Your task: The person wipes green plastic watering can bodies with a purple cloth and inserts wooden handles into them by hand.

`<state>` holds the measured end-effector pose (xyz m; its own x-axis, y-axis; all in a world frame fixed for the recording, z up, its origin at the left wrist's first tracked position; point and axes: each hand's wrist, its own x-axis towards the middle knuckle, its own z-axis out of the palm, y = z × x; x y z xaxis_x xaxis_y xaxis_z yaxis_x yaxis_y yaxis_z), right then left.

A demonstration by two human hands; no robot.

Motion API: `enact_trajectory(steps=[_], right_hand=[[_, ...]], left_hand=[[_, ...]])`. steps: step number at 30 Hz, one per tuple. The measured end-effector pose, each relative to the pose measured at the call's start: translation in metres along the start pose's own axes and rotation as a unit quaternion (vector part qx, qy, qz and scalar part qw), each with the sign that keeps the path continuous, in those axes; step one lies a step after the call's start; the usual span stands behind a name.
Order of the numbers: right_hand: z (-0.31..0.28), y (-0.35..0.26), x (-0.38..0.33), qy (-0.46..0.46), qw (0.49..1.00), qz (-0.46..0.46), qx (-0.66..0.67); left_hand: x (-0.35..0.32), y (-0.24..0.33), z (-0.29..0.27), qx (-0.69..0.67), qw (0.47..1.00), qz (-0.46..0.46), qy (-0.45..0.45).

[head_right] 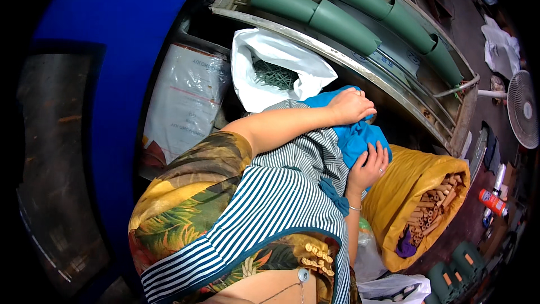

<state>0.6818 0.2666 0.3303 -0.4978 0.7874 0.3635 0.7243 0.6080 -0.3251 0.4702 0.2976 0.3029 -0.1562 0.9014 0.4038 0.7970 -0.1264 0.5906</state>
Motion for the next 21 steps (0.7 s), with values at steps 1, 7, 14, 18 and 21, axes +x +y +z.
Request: enact_trajectory(steps=[1, 7, 14, 18, 21], right_hand=[[-0.002, -0.001, 0.001, -0.001, 1.000, 0.000, 0.001], [0.000, -0.006, 0.002, 0.003, 1.000, -0.013, -0.011], [0.002, -0.010, 0.002, 0.004, 1.000, -0.024, -0.017], [0.003, -0.011, 0.002, -0.003, 0.999, -0.022, -0.025], [0.005, -0.010, 0.002, -0.009, 0.999, -0.026, -0.035]], left_hand=[[-0.001, 0.000, 0.002, 0.000, 1.000, -0.005, 0.005], [-0.005, 0.000, -0.001, -0.009, 1.000, -0.015, 0.008], [-0.009, -0.006, -0.008, -0.069, 0.997, -0.013, 0.010], [-0.011, -0.015, -0.021, -0.174, 0.984, -0.014, -0.044], [-0.025, -0.048, -0.064, -0.350, 0.920, -0.105, -0.140]])
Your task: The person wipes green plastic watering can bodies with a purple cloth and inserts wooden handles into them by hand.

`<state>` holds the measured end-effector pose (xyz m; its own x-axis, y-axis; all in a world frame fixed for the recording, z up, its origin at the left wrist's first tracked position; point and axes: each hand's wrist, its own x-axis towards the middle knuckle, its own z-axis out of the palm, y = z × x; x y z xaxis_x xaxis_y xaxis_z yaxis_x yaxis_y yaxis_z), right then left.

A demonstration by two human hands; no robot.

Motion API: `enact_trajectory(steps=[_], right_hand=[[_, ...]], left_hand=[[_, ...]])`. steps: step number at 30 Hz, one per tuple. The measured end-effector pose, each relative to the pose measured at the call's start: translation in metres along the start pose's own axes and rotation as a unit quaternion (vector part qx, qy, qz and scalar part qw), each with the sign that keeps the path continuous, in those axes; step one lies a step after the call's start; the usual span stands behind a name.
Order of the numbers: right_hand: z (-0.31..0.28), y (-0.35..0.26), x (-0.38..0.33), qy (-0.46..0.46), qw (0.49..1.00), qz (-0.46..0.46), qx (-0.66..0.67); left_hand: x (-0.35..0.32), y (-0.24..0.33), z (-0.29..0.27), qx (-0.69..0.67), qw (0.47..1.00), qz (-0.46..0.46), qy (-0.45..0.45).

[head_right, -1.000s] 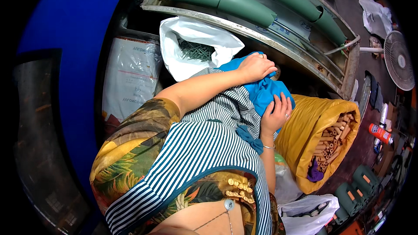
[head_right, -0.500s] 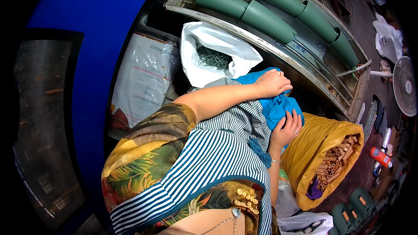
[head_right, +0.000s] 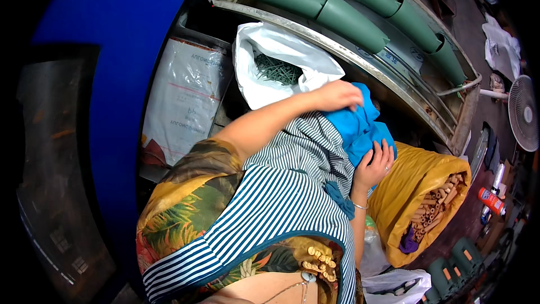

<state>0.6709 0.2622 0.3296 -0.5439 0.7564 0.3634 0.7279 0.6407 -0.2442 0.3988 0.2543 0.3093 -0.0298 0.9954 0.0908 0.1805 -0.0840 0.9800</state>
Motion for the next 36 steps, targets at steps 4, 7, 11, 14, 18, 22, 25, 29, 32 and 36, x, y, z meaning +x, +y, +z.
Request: enact_trajectory(steps=[4, 7, 11, 14, 18, 22, 25, 29, 32, 36], right_hand=[[0.001, -0.001, 0.004, -0.001, 1.000, -0.013, 0.011], [0.000, -0.003, 0.003, -0.007, 1.000, 0.007, -0.010], [-0.003, -0.003, 0.007, -0.017, 1.000, -0.003, -0.014], [-0.001, -0.004, 0.001, -0.015, 0.999, 0.017, -0.033], [-0.005, -0.009, -0.002, -0.015, 0.998, 0.031, -0.056], [-0.003, -0.004, 0.002, -0.027, 0.999, 0.017, -0.041], [-0.002, 0.003, -0.011, -0.030, 0.996, 0.039, -0.068], [-0.014, 0.013, -0.025, -0.031, 0.993, 0.074, -0.087], [-0.023, 0.014, -0.021, -0.052, 0.985, 0.096, -0.137], [-0.019, -0.063, 0.042, -0.050, 0.999, -0.016, -0.010]], left_hand=[[-0.116, -0.061, -0.117, 0.066, 0.958, -0.112, 0.255], [-0.227, -0.097, -0.185, 0.111, 0.838, -0.217, 0.488], [-0.362, -0.159, -0.195, 0.008, 0.763, -0.295, 0.575], [-0.351, -0.157, -0.182, -0.296, 0.641, -0.215, 0.675], [-0.356, -0.195, -0.183, -0.374, 0.557, -0.269, 0.691], [-0.410, -0.271, -0.193, -0.067, 0.607, -0.376, 0.697], [-0.371, -0.272, -0.215, 0.257, 0.598, -0.495, 0.575], [-0.345, -0.244, -0.254, 0.349, 0.368, -0.601, 0.617], [-0.388, -0.256, -0.253, 0.280, 0.307, -0.631, 0.655], [-0.459, -0.288, -0.232, -0.133, 0.467, -0.534, 0.692]])
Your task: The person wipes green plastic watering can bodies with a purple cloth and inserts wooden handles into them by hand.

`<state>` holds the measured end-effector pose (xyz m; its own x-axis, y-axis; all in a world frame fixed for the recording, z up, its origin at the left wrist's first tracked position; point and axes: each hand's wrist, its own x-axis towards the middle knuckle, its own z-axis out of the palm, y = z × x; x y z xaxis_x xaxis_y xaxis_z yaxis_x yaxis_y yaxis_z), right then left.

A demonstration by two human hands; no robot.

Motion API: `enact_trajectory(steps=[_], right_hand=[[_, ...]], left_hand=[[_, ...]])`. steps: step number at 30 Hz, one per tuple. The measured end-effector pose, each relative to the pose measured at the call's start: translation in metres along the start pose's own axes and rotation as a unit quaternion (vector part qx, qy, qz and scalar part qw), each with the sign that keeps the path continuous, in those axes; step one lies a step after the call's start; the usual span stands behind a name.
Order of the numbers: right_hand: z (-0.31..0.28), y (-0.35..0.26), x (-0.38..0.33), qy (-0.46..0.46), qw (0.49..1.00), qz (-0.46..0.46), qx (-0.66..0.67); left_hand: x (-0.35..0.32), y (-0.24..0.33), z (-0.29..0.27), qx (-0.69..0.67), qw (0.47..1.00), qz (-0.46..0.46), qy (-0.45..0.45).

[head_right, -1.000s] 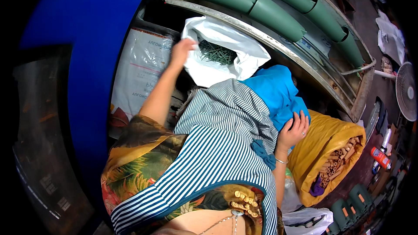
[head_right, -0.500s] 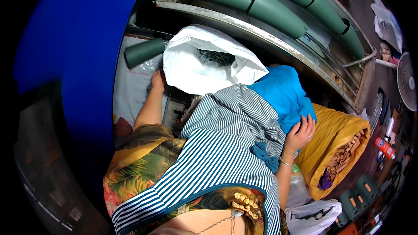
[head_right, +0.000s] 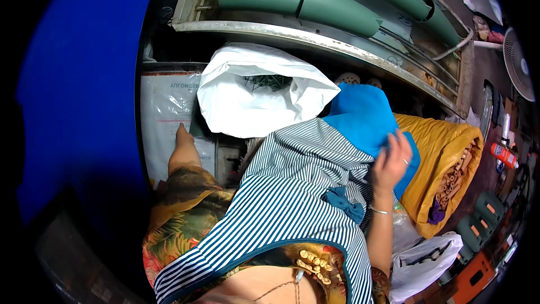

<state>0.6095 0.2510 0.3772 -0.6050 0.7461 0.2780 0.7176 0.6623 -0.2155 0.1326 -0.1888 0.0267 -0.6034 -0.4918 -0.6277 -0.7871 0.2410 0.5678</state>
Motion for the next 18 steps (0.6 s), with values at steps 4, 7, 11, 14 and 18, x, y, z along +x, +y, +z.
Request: enact_trajectory(steps=[4, 7, 11, 14, 18], right_hand=[[0.045, -0.090, 0.054, -0.193, 0.951, -0.193, 0.149], [0.108, -0.126, 0.067, -0.348, 0.872, -0.287, 0.190], [0.187, -0.117, 0.067, -0.547, 0.803, -0.137, 0.195], [0.213, -0.096, 0.074, -0.534, 0.810, -0.036, 0.239], [0.218, -0.094, 0.111, -0.404, 0.903, -0.013, 0.145]], left_hand=[[-0.013, -0.027, 0.011, -0.107, 0.957, -0.136, -0.233], [-0.029, -0.021, 0.019, -0.130, 0.981, -0.026, -0.145], [-0.131, 0.040, 0.047, -0.250, 0.923, 0.286, -0.062], [-0.283, 0.127, 0.024, 0.048, 0.686, 0.701, -0.188], [-0.300, 0.163, 0.081, 0.274, 0.556, 0.670, -0.409]])
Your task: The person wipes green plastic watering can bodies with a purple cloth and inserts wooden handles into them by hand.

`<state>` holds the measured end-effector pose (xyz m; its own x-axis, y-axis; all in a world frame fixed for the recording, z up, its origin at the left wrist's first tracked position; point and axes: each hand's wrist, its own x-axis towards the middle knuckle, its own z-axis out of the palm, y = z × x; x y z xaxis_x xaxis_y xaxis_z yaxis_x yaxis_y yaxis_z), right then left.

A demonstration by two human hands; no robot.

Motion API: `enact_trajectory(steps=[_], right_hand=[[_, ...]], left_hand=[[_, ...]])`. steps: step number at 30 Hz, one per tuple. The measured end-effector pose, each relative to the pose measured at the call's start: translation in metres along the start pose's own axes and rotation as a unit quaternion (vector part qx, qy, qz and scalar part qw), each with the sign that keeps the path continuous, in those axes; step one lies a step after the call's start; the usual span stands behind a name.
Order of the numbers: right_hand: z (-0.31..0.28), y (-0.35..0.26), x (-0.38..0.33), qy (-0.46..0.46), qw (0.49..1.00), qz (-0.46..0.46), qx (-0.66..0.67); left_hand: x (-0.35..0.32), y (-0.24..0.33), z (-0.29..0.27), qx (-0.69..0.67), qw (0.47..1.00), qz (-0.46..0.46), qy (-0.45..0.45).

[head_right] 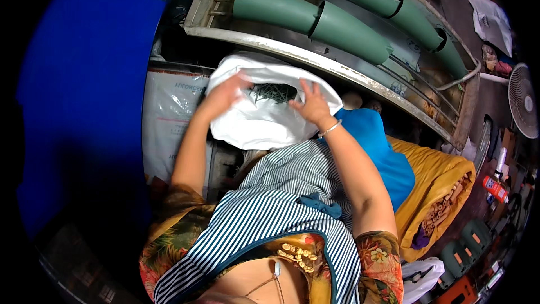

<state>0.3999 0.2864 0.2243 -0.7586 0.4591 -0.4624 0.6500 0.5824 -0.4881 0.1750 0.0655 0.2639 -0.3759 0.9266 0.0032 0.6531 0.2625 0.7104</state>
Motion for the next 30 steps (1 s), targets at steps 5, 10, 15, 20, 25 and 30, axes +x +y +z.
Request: enact_trajectory(steps=[5, 10, 15, 20, 25, 30], right_hand=[[-0.036, 0.012, 0.033, 0.006, 0.988, 0.063, -0.143], [-0.019, 0.001, 0.021, 0.134, 0.984, 0.024, -0.114], [-0.013, 0.016, -0.006, 0.205, 0.974, -0.023, -0.098], [-0.032, 0.005, -0.031, 0.191, 0.976, -0.050, -0.094], [-0.032, 0.010, -0.052, 0.171, 0.978, -0.060, -0.103], [-0.031, -0.027, -0.076, 0.166, 0.979, -0.113, -0.048]], left_hand=[[0.068, -0.095, -0.028, -0.118, 0.978, -0.131, 0.114], [0.036, -0.077, -0.042, -0.447, 0.867, -0.140, 0.169], [-0.029, -0.010, -0.076, -0.342, 0.873, -0.112, 0.331], [-0.199, -0.171, 0.050, -0.452, 0.439, -0.550, 0.549], [-0.238, -0.250, 0.126, -0.431, 0.459, -0.617, 0.471], [-0.164, -0.217, 0.081, -0.449, 0.525, -0.463, 0.555]])
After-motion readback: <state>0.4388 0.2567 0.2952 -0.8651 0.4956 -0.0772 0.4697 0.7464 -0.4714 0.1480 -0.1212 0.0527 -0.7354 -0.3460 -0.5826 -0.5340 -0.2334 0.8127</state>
